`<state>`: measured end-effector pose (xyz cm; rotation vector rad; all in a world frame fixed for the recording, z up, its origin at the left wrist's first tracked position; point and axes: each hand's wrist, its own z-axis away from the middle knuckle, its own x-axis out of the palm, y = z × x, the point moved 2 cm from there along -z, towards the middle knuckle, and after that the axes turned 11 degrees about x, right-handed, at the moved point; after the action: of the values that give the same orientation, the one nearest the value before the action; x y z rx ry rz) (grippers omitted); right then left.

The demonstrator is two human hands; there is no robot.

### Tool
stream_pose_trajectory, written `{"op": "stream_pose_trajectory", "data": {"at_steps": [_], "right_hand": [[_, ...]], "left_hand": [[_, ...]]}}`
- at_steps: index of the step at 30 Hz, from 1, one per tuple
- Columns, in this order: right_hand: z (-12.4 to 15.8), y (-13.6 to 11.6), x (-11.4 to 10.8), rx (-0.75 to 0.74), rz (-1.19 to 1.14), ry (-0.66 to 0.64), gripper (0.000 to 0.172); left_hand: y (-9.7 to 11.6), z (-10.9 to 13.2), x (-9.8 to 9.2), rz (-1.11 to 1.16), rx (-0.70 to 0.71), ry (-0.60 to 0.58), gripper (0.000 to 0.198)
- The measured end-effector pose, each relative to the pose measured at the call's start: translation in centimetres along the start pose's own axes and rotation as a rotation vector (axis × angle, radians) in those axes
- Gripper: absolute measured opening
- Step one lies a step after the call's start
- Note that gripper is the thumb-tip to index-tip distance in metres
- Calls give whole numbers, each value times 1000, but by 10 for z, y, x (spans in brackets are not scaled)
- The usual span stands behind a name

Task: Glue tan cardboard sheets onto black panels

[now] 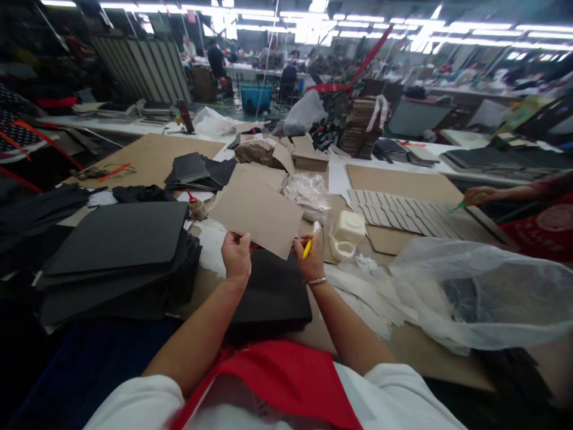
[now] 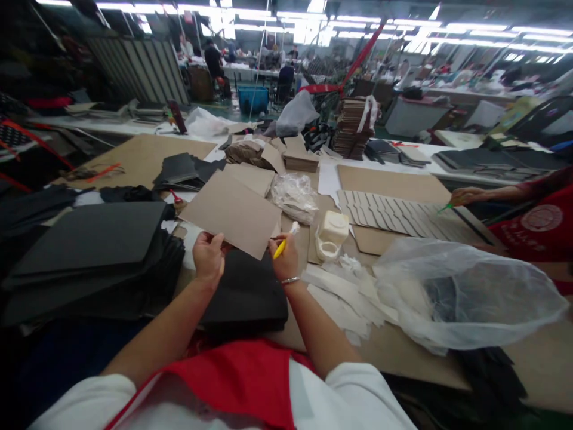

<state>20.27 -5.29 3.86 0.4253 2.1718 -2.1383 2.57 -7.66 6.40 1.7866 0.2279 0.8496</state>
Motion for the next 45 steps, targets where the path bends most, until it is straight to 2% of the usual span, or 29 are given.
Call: {"op": "stream_pose_trajectory", "data": {"at_steps": [5, 10, 13, 16, 18, 19, 22, 25, 28, 31, 37, 45], "right_hand": [[7, -2, -13, 69, -135, 28, 24], [10, -12, -18, -66, -53, 117, 23], [8, -10, -24, -76, -87, 66, 27], [13, -1, -39, -21, -82, -15, 28], [20, 9, -50, -2, -11, -83, 28], [25, 15, -55, -1, 38, -116, 27], [40, 36, -63, -19, 222, -162, 25], [51, 53, -59, -81, 409, -139, 23], [55, 64, -50, -146, 528, -109, 20], [55, 69, -44, -201, 598, -76, 19], [53, 72, -43, -263, 681, -68, 18], [50, 72, -37, -244, 712, -96, 19]], "left_hand": [[-10, 14, -4, 46, -75, -69, 33], [-7, 23, -1, 101, -120, -79, 35], [2, 24, -10, 138, -171, -125, 35], [7, 23, -40, 84, -198, -85, 41], [5, 23, -69, -63, -209, -55, 41], [3, 25, -84, -166, -230, -77, 38], [-3, 33, -119, -506, -308, -269, 31], [-3, 38, -136, -756, -276, -447, 30], [-3, 34, -140, -895, -214, -518, 33], [-8, 28, -141, -947, -211, -549, 34], [-22, 21, -148, -952, -236, -555, 36], [-29, 17, -150, -912, -285, -540, 38]]}}
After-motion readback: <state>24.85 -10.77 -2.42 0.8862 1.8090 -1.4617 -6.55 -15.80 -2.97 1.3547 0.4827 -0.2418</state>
